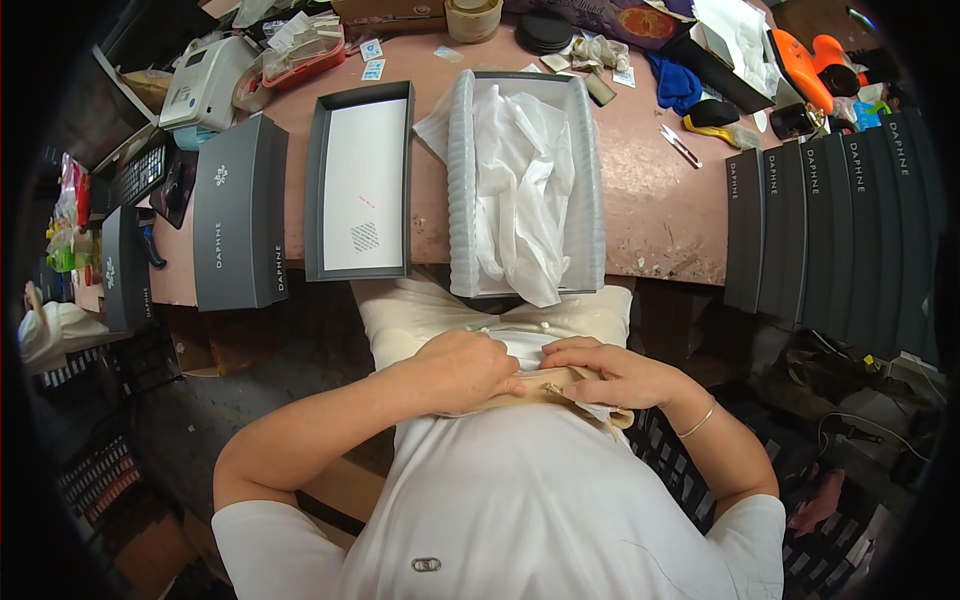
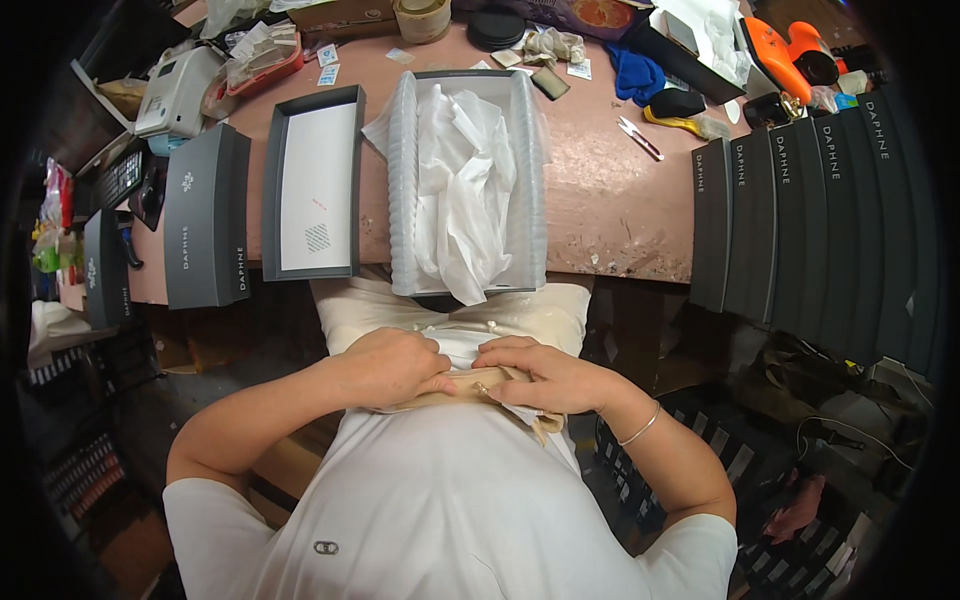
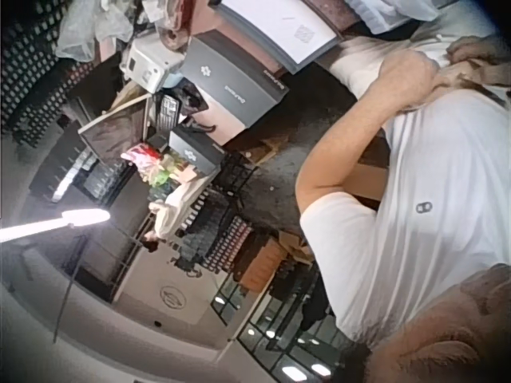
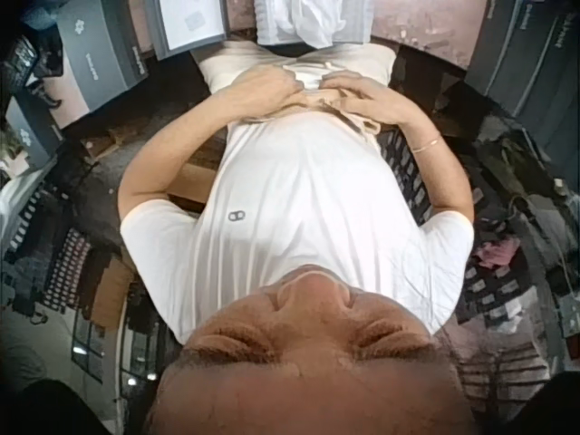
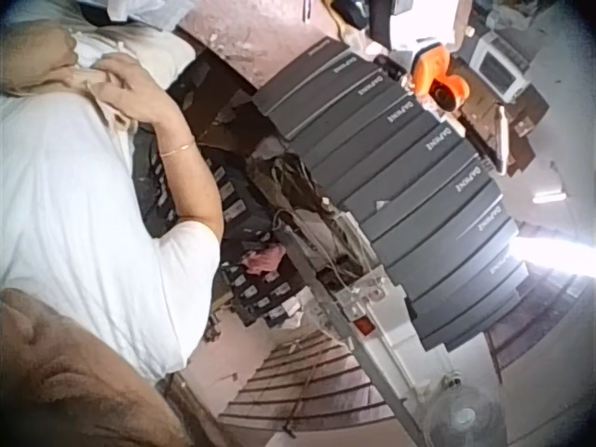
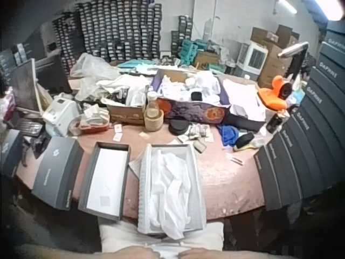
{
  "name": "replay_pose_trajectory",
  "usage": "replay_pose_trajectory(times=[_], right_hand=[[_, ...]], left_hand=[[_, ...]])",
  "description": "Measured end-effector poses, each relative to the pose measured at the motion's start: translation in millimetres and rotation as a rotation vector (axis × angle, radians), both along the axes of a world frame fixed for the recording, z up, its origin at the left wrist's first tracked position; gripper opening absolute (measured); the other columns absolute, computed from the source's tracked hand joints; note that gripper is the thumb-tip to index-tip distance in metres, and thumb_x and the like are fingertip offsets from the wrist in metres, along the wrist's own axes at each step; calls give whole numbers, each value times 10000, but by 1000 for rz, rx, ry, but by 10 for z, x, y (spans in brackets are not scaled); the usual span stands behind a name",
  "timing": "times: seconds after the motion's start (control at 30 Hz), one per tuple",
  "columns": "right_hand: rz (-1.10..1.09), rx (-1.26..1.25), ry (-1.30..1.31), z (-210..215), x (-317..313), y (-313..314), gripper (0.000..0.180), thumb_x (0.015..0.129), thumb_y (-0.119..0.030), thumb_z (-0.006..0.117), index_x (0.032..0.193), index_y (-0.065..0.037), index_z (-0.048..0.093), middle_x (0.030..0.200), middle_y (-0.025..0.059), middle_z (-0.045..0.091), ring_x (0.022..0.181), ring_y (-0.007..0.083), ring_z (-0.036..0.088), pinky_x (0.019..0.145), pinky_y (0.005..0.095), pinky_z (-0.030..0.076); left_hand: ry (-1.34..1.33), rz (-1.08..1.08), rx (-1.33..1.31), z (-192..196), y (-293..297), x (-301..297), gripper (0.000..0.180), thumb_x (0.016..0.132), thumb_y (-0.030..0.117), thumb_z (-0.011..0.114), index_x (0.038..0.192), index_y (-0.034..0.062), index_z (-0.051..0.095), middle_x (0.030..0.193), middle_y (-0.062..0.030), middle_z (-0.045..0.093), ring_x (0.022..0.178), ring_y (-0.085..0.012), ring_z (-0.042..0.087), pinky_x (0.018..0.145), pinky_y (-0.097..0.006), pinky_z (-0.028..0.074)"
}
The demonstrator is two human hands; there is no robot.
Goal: Packing finished high-heeled shoes into boxes with protective paper and inserts.
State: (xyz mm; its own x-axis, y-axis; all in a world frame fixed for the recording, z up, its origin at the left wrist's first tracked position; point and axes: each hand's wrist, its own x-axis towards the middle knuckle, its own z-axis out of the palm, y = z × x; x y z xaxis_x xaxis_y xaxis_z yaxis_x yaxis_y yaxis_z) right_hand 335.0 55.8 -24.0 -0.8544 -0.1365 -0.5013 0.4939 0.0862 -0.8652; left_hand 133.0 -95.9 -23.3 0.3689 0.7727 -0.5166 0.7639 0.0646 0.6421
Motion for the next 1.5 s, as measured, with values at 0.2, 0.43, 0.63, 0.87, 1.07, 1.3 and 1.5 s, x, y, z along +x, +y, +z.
replay_pose_trajectory(times=[0.2, 0.43, 0.63, 0.87, 1.07, 1.3, 1.5], right_hand=[[-158, -3, -53, -26, -19, -154, 430, 848, -246, 593, 1185, 20, 599, 1246, 160, 546, 1199, 290, 478, 1052, 352, 352], [-364, -153, -195, -104, -41, -233, 383, 896, -212, 493, 1141, 56, 611, 1190, 151, 573, 1120, 232, 528, 1003, 306, 381], [-330, -165, -121, -45, -5, -178, 405, 926, -173, 380, 1176, 76, 578, 1205, 158, 559, 1145, 234, 508, 1009, 308, 375], [-233, -103, -54, -40, 5, -105, 419, 893, -162, 406, 1205, 66, 567, 1241, 175, 545, 1189, 277, 482, 1054, 331, 345], [-235, -3, -59, -124, 45, -228, 411, 836, -130, 476, 1198, 29, 586, 1195, 168, 568, 1144, 265, 515, 1027, 322, 370], [-237, -115, -68, 58, -178, -30, 400, 812, -74, 507, 1189, 26, 595, 1136, 115, 600, 1076, 197, 547, 959, 305, 426], [-532, -521, -70, 406, -718, 27, 437, 840, -27, 506, 1273, 13, 548, 1217, 79, 576, 1047, 132, 574, 891, 257, 473]], left_hand=[[63, 22, 220, -174, -115, 70, 440, 943, 430, 491, 845, 46, 682, 778, -116, 649, 798, -282, 642, 726, -389, 515], [173, 40, 242, -228, -86, 142, 466, 930, 441, 508, 746, 51, 686, 701, -107, 650, 711, -274, 649, 669, -390, 520], [187, 191, 131, -62, 128, 178, 523, 926, 459, 515, 660, 37, 674, 631, -132, 651, 605, -317, 635, 622, -421, 508], [56, 79, 226, -47, 43, 68, 483, 921, 455, 525, 737, 39, 686, 671, -113, 649, 699, -311, 638, 689, -424, 499], [200, 83, 299, -181, -33, 248, 451, 881, 475, 555, 755, 64, 693, 685, -100, 650, 712, -256, 640, 708, -369, 477], [221, 270, 528, 113, 251, 155, 315, 930, 298, 540, 832, 39, 689, 816, -139, 675, 771, -262, 634, 776, -392, 448], [-31, 1073, 1501, 728, -195, -612, 378, 983, 187, 453, 1268, -60, 474, 1295, -206, 496, 1215, -284, 490, 1046, -455, 372]])
